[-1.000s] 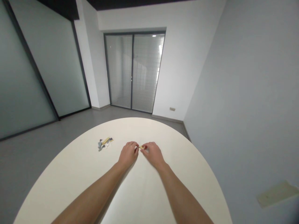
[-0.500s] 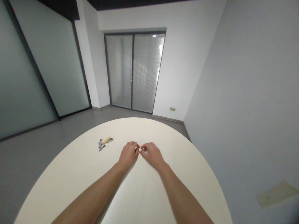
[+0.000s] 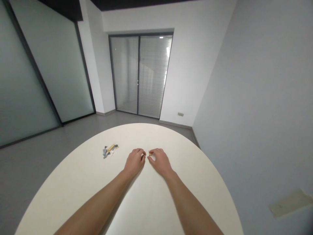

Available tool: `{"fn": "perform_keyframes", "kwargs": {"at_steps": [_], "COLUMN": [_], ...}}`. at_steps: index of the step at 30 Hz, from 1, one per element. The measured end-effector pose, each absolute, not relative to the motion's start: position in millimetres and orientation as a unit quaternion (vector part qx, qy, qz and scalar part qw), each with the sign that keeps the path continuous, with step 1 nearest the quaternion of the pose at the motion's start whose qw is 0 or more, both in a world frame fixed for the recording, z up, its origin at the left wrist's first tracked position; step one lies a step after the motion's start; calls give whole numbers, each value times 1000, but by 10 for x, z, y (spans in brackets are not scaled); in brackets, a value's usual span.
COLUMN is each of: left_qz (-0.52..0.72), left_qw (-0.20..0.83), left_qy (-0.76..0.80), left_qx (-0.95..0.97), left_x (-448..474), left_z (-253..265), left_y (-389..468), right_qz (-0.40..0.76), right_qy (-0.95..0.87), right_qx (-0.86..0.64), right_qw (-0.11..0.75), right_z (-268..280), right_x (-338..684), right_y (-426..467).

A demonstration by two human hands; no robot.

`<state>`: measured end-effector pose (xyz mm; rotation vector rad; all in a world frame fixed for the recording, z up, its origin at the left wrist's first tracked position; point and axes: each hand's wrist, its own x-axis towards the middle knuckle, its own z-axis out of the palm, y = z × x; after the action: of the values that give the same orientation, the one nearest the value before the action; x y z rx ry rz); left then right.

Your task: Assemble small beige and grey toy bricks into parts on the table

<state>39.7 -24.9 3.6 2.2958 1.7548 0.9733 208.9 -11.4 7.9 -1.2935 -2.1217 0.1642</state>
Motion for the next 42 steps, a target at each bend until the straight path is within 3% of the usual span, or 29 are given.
{"fn": "perform_keyframes", "kwargs": {"at_steps": [24,42], "left_qz": [321,314], "left_qw": [42,48], "left_qy": [572,571], "left_qx": [754,757], "left_x": [394,370], "left_z": [20,19], "left_y": [-266,-254], "right_qz": [-6,22], "right_qy": [-716,-641], "right_qx": [-636,-717], "right_qw": [287,272], "right_z": [-70,-118], "right_x": [2229,2555], "right_y": [-21,187]}}
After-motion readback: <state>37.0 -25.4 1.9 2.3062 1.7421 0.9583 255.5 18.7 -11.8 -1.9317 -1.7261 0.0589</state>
